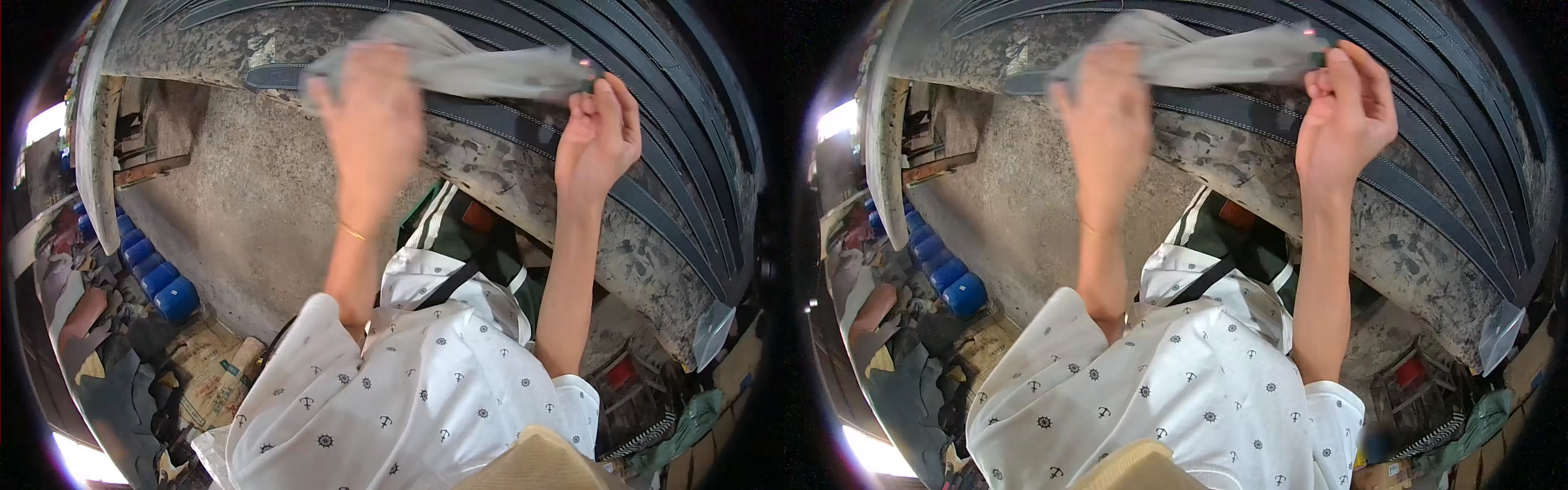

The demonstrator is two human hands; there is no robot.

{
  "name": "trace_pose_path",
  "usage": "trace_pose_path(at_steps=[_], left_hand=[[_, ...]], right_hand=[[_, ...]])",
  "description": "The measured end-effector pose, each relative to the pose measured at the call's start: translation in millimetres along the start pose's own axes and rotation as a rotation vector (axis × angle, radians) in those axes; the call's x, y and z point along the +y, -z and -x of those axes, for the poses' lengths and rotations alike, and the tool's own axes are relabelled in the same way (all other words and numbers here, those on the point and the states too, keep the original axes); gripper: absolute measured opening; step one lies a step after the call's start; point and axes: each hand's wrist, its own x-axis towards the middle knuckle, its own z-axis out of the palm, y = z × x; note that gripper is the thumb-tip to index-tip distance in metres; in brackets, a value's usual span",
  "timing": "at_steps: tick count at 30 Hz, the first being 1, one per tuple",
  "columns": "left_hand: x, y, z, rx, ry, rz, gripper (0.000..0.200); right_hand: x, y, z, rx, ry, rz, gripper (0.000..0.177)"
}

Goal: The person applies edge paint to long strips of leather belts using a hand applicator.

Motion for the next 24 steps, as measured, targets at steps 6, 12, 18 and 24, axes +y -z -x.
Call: trace_pose_path(at_steps=[6,12,18,24], left_hand=[[-53.4,21.0,-34.8,0.5,0.224,0.121,0.035],[0.3,18.9,-17.1,0.178,-0.218,0.353,0.017],[-48.2,7.5,-12.7,0.265,0.014,0.425,0.027],[-96.6,7.3,-22.4,0.443,0.216,0.105,0.07]], right_hand=[[-2.2,-20.3,16.3,-0.293,-0.017,0.618,0.012],[4.9,-20.9,15.1,-0.413,-0.011,0.814,0.012],[5.3,-27.9,15.8,-0.508,0.119,0.979,0.013],[2.9,-29.2,15.6,-0.52,0.161,1.046,0.013]])
